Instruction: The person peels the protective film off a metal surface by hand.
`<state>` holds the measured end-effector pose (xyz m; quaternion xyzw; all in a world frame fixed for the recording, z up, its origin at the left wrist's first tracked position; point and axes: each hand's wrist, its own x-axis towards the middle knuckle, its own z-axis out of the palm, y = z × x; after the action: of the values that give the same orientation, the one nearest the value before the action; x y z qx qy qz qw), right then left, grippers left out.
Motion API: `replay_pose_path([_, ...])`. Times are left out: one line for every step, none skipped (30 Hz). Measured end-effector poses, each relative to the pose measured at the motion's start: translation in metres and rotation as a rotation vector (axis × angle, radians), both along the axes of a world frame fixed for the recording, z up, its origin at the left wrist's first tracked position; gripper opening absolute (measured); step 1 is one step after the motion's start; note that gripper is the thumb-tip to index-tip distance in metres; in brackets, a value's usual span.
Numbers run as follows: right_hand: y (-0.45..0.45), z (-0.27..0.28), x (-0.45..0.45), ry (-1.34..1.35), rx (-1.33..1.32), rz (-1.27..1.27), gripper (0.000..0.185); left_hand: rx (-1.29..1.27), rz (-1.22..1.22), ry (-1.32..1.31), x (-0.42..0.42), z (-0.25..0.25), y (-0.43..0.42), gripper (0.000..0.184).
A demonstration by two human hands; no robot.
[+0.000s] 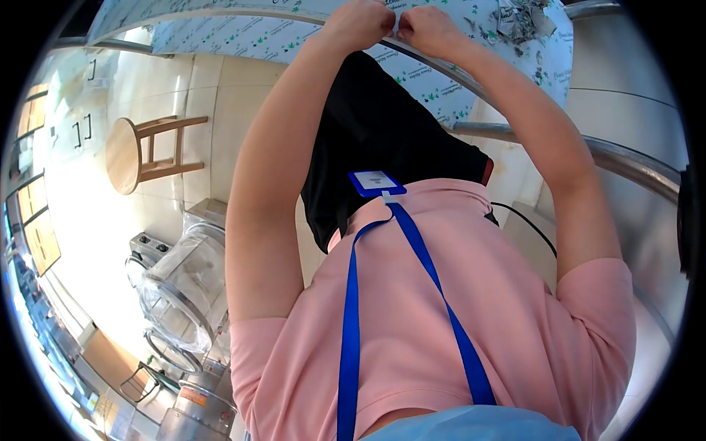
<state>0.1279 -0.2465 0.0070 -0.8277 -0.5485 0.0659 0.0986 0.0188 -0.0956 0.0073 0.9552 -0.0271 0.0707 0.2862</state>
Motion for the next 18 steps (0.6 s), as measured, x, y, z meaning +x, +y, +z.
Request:
replay_pose_path([-0.001, 0.001, 0.0, 0.003, 0.01, 0.002, 0.033, 0.043, -0.01, 0.009, 0.002, -0.001, -0.001, 0.014])
replay_pose_path([-0.002, 0.001, 0.0, 0.007, 0.021, 0.004, 0.033, 0.087, -0.02, 0.02, 0.004, -0.002, -0.001, 0.014])
replay_pose_path([-0.003, 0.003, 0.001, -0.011, 0.028, 0.038, 0.035, 0.131, -0.029, 0.03, 0.005, -0.002, -0.002, 0.014])
replay_pose_path([-0.004, 0.004, 0.001, -0.028, 0.035, 0.075, 0.036, 0.157, -0.029, 0.029, 0.005, -0.002, -0.003, 0.014])
replay_pose_path([-0.004, 0.004, 0.001, -0.044, 0.043, 0.111, 0.037, 0.184, -0.029, 0.029, 0.006, -0.002, -0.004, 0.013])
replay_pose_path([-0.004, 0.004, 0.001, -0.046, 0.05, 0.115, 0.038, 0.213, -0.031, 0.027, 0.006, -0.001, -0.004, 0.013])
replay_pose_path([-0.004, 0.004, 0.001, -0.047, 0.056, 0.117, 0.039, 0.211, -0.037, 0.016, 0.006, 0.0, -0.004, 0.012])
replay_pose_path([-0.005, 0.002, 0.0, -0.047, 0.06, 0.117, 0.04, 0.207, -0.044, 0.006, 0.005, 0.0, -0.005, 0.012])
replay_pose_path([-0.006, 0.004, -0.002, -0.043, 0.071, 0.117, 0.04, 0.203, -0.052, -0.005, 0.004, -0.001, -0.005, 0.011])
replay_pose_path([-0.007, 0.006, -0.004, -0.04, 0.083, 0.117, 0.039, 0.206, -0.063, -0.022, 0.004, -0.002, -0.005, 0.011])
replay_pose_path([-0.008, 0.007, -0.006, -0.036, 0.096, 0.116, 0.039, 0.21, -0.075, -0.039, 0.003, -0.003, -0.004, 0.011])
replay_pose_path([-0.007, 0.006, -0.005, -0.028, 0.104, 0.095, 0.037, 0.214, -0.085, -0.057, 0.003, -0.003, -0.003, 0.011])
replay_pose_path([-0.006, 0.005, -0.005, -0.021, 0.111, 0.075, 0.035, 0.214, -0.085, -0.038, 0.003, -0.002, -0.003, 0.011])
replay_pose_path([-0.005, 0.005, -0.003, -0.015, 0.12, 0.056, 0.033, 0.214, -0.084, -0.02, 0.004, 0.0, -0.002, 0.01])
replay_pose_path([-0.005, 0.004, 0.0, 0.026, 0.124, 0.054, 0.031, 0.215, -0.084, -0.001, 0.006, -0.002, 0.0, 0.01])
replay_pose_path([-0.006, 0.003, 0.004, 0.069, 0.127, 0.052, 0.029, 0.168, -0.043, -0.015, 0.007, -0.007, 0.002, 0.01])
replay_pose_path([-0.008, 0.001, 0.006, 0.112, 0.128, 0.05, 0.027, 0.119, -0.001, -0.028, 0.008, -0.012, 0.006, 0.009])
replay_pose_path([-0.008, 0.005, 0.004, 0.109, 0.094, 0.056, 0.026, 0.07, 0.042, -0.042, 0.009, -0.015, 0.011, 0.009])
